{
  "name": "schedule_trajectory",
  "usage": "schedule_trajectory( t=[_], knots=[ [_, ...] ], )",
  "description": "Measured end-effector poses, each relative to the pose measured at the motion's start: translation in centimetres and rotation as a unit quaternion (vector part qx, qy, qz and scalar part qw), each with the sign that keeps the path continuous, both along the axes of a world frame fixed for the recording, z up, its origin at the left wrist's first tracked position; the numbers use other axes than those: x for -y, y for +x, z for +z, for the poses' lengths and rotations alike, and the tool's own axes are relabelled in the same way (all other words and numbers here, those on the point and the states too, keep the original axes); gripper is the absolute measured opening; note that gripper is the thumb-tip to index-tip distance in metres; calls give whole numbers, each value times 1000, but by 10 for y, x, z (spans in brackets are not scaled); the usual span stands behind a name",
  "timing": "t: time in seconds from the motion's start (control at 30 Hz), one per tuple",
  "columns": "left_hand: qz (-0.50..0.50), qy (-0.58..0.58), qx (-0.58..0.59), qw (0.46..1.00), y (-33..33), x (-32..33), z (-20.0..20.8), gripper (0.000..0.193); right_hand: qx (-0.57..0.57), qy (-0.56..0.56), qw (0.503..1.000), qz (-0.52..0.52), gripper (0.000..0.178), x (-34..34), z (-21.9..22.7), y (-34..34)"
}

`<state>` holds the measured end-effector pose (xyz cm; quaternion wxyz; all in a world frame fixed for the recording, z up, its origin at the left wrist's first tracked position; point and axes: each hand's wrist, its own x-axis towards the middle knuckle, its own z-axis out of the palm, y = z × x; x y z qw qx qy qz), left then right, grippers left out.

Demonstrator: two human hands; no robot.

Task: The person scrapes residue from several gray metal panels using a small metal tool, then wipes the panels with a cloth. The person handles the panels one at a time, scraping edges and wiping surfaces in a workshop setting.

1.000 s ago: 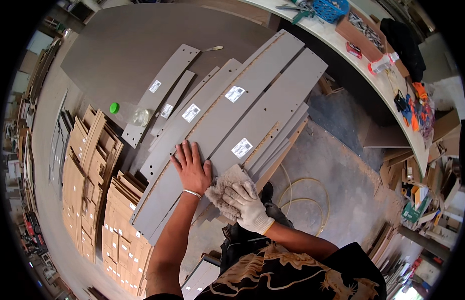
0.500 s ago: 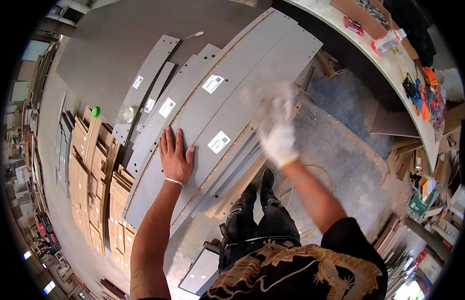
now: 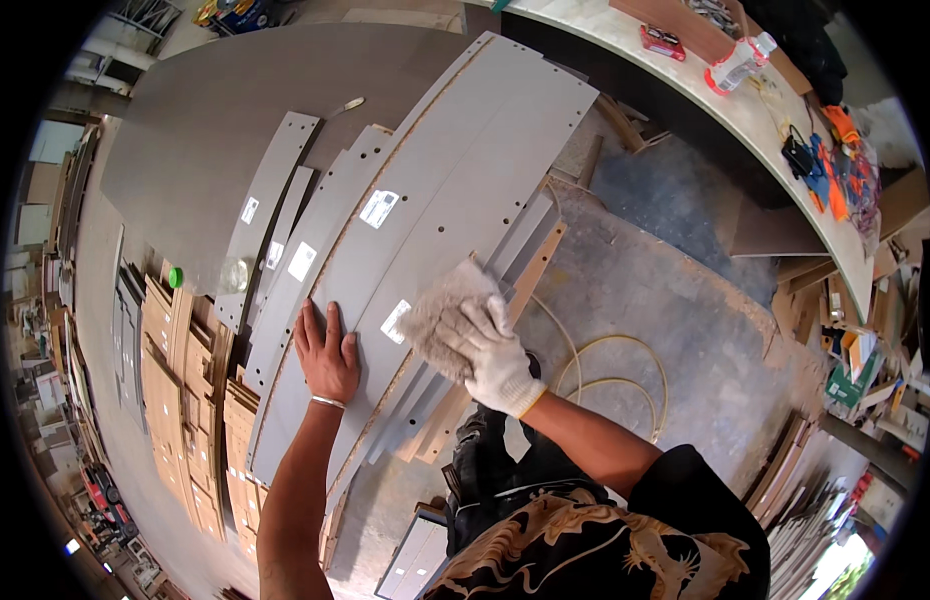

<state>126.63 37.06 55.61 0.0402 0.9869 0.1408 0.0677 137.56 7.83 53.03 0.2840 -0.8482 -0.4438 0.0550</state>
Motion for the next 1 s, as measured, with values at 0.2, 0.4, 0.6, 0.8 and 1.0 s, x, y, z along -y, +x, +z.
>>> schedule_trajectory(
  t=[0.2, 0.4, 0.6, 0.8, 1.0],
  knots=[
    [-4, 7, -15, 1000, -8, -4, 9, 55, 173, -25, 975, -137, 47, 32, -4, 211],
    [-17, -8, -4, 1000, 5, 1, 6, 55, -4, -55, 923, -380, 52, 50, 3, 359],
    [16, 9, -16, 1000, -10, -1, 11, 54, 110, 12, 986, -125, 50, 12, 15, 159],
    [4, -6, 6, 1000, 2, 3, 9, 53, -77, -42, 987, 138, 57, -23, 21, -39],
    [6, -13, 24, 1000, 2, 1, 10, 53, 137, 52, 987, -59, 49, 0, -7, 97]
  ],
)
